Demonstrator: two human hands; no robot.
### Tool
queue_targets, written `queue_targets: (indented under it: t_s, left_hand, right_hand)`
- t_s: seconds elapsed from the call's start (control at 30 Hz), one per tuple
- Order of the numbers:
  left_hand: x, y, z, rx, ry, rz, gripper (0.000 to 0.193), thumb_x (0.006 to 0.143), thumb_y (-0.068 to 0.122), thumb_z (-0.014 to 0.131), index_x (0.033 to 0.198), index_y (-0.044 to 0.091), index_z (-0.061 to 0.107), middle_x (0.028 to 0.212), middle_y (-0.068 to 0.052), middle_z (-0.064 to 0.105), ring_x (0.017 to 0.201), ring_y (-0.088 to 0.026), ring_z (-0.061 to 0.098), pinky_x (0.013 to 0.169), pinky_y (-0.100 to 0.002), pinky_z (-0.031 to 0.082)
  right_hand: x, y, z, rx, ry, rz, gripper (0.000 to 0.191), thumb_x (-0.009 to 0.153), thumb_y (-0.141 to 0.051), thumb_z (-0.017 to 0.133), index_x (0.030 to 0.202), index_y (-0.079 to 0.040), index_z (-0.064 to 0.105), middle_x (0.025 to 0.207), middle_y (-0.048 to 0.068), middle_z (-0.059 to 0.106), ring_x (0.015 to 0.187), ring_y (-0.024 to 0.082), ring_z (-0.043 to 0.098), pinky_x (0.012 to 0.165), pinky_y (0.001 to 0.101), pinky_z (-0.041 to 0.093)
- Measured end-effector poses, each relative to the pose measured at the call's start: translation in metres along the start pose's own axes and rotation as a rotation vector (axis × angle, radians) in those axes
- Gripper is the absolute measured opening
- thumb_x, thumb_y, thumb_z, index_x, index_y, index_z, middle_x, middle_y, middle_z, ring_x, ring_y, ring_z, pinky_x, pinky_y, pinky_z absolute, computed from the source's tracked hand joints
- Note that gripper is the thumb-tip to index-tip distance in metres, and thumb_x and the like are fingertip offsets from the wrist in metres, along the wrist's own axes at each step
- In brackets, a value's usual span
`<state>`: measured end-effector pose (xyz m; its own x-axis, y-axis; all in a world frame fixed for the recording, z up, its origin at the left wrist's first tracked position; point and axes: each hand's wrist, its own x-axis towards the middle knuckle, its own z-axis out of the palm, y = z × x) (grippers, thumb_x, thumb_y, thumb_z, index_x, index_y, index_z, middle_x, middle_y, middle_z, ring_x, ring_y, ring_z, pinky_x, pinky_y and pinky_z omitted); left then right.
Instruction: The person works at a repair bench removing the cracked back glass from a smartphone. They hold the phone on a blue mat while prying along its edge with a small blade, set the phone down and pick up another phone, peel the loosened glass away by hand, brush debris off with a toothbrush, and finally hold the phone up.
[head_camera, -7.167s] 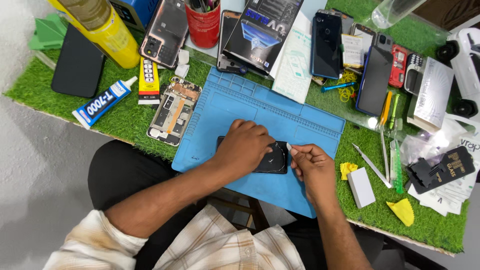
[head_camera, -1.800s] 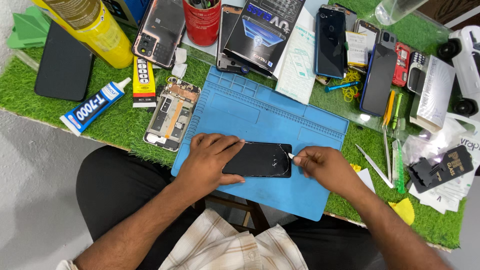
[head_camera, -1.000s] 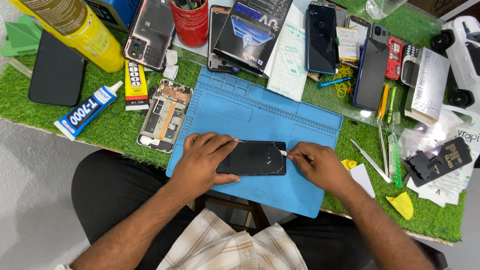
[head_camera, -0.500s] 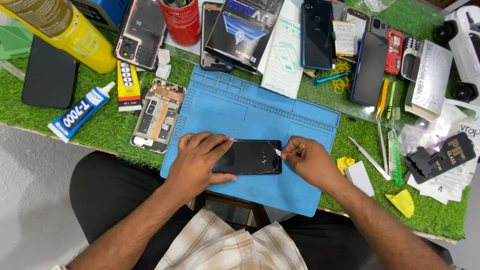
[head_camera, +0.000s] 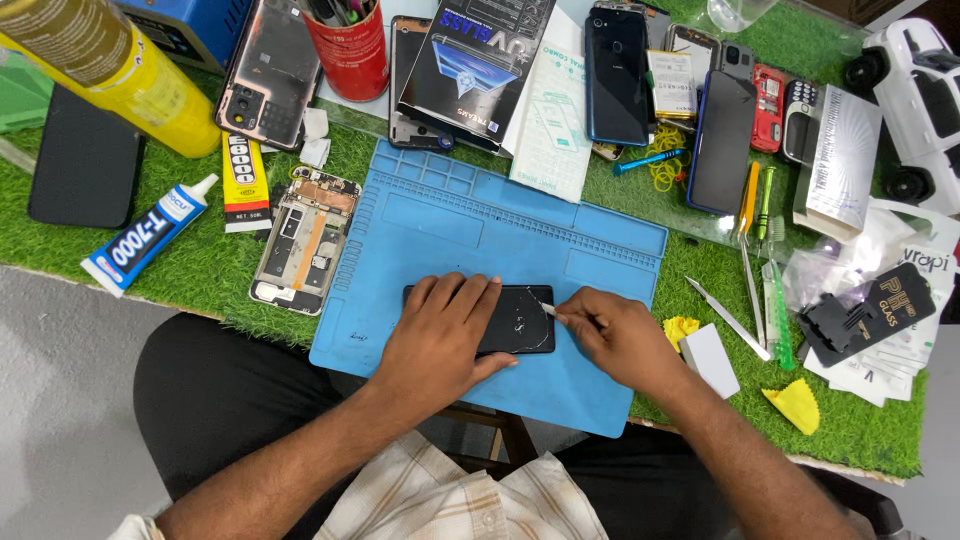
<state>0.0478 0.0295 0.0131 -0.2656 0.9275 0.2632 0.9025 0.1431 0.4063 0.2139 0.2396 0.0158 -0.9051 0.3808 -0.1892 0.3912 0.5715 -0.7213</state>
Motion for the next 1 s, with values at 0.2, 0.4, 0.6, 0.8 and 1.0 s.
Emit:
queue_targets:
  t_s: [0.2,0.4,0.6,0.8,1.0]
  left_hand:
    - [0.000,-0.001,0.006,0.052,0.037,0.028,0.090,0.073,0.059,0.080,0.129,-0.008,0.061,0.127,-0.016,0.061,0.115,-0.032,0.054,0.101,-0.047,0.046]
    - [0.001,-0.002,0.010,0.045,-0.007,0.005,0.091,0.071,0.060,0.080,0.129,-0.008,0.061,0.127,-0.016,0.060,0.113,-0.032,0.055,0.099,-0.046,0.046]
    - [0.001,-0.001,0.009,0.039,0.014,0.002,0.093,0.071,0.061,0.080,0.132,-0.006,0.061,0.123,-0.013,0.060,0.113,-0.030,0.055,0.102,-0.047,0.045]
    - [0.001,-0.003,0.009,0.036,0.047,0.000,0.091,0.069,0.060,0.081,0.130,-0.005,0.062,0.128,-0.013,0.061,0.113,-0.030,0.055,0.101,-0.047,0.044]
    - [-0.001,-0.003,0.011,0.036,0.059,0.008,0.092,0.070,0.062,0.080,0.130,-0.005,0.062,0.126,-0.013,0.060,0.114,-0.030,0.055,0.102,-0.048,0.045]
  right_hand:
    - [0.011,-0.012,-0.001,-0.080,-0.103,0.150,0.008,0.093,-0.014,0.068,0.093,-0.006,0.070,0.075,0.008,0.074,0.063,0.019,0.069,0.060,0.0351,0.054]
    - [0.001,-0.017,0.019,0.107,0.048,0.320,0.009,0.093,-0.010,0.069,0.088,-0.003,0.064,0.070,0.004,0.071,0.060,0.009,0.058,0.056,0.0296,0.048]
    - [-0.005,-0.006,0.037,0.307,0.118,0.408,0.008,0.095,-0.009,0.069,0.091,-0.002,0.067,0.073,0.001,0.066,0.063,0.007,0.053,0.056,0.0259,0.043]
    - [-0.012,0.007,0.025,0.446,0.145,0.286,0.011,0.098,-0.013,0.068,0.097,-0.001,0.068,0.074,0.001,0.067,0.067,0.006,0.059,0.062,0.0225,0.048]
    - [-0.016,0.000,0.013,-0.016,0.059,0.220,0.012,0.095,-0.018,0.071,0.098,-0.006,0.071,0.074,0.005,0.074,0.060,0.011,0.064,0.059,0.0284,0.052]
